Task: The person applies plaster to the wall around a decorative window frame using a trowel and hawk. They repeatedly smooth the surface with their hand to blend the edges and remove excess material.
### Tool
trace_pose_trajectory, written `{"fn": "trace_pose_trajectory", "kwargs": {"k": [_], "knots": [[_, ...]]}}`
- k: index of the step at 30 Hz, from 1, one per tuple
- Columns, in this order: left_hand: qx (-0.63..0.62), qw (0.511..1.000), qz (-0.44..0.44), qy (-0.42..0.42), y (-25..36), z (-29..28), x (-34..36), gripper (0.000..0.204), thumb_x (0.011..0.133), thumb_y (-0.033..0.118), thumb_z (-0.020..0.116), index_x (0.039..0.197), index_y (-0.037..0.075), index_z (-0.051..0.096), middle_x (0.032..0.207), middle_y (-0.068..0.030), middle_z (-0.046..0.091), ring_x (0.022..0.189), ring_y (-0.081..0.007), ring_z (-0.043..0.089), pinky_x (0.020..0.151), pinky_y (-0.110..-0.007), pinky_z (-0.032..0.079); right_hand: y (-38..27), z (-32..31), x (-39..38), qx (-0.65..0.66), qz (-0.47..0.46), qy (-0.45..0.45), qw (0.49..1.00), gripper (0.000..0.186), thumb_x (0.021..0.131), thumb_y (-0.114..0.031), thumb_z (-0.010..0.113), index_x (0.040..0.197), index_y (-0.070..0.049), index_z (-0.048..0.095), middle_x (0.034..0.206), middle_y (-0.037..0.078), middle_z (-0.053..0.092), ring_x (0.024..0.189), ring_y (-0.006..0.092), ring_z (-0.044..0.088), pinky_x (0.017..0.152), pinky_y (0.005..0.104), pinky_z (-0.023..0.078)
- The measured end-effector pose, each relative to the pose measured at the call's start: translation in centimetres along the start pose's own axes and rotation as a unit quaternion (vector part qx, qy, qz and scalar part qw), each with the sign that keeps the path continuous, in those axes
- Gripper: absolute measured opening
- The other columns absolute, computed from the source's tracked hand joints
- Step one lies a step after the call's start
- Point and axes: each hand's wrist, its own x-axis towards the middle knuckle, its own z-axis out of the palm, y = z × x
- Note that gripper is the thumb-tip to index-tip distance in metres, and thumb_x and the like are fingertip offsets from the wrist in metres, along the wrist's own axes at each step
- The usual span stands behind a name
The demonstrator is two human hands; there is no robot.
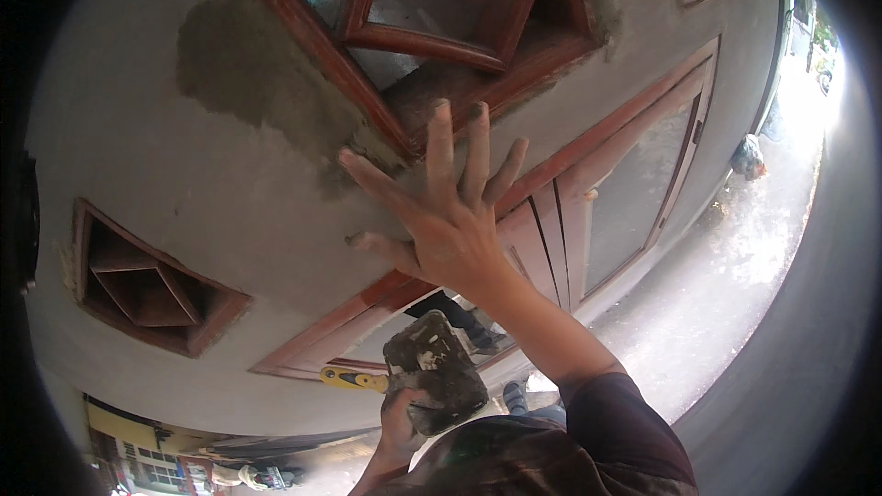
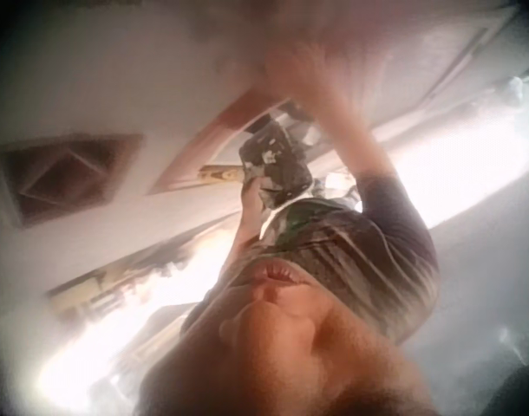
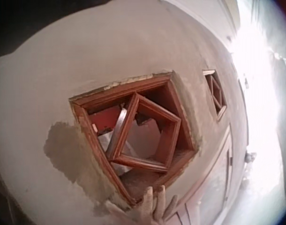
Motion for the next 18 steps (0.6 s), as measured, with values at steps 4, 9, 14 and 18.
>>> {"fn": "trace_pose_trajectory", "kwargs": {"k": [4,9,14,18], "knots": [[0.344,0.904,0.244,-0.066,-0.1,-0.8,0.4,0.026,0.083,0.009,0.075,0.106,0.001,0.067,0.112,-0.0199,0.071,0.104,-0.0331,0.069,0.093,-0.040,0.053,0.9,-1.7,-0.3,0.097,0.010,-0.040,0.994,0.068,0.088,-0.082,0.048,0.146,-0.045,0.057,0.168,0.034,-0.001,0.152,0.0608,-0.005,0.109,0.0803,-0.009],[0.360,0.892,0.264,-0.071,-1.5,-1.8,1.3,0.030,0.079,0.011,0.078,0.105,0.002,0.067,0.110,-0.0205,0.071,0.105,-0.0370,0.068,0.094,-0.040,0.052,1.6,-1.6,0.5,0.127,-0.007,-0.015,0.992,0.069,0.088,-0.083,0.047,0.139,-0.041,0.065,0.168,0.033,-0.004,0.151,0.0613,-0.010,0.109,0.0801,-0.010],[-0.034,0.997,-0.068,0.018,-0.2,-0.2,1.0,0.028,0.085,0.008,0.069,0.112,-0.001,0.065,0.113,-0.0180,0.070,0.106,-0.0317,0.068,0.094,-0.038,0.053,1.4,-1.3,-0.6,0.047,-0.011,-0.028,0.998,0.069,0.088,-0.084,0.042,0.138,-0.043,0.065,0.170,0.028,0.002,0.153,0.0576,-0.007,0.109,0.0788,-0.014],[-0.067,0.995,-0.070,0.001,-0.6,-0.5,1.4,0.026,0.090,0.005,0.061,0.114,-0.004,0.063,0.114,-0.0150,0.068,0.104,-0.0261,0.068,0.093,-0.036,0.055,1.3,-2.0,-0.7,0.124,-0.021,0.016,0.992,0.069,0.088,-0.084,0.043,0.142,-0.047,0.061,0.171,0.025,0.006,0.155,0.0546,-0.003,0.109,0.0781,-0.017]]}}
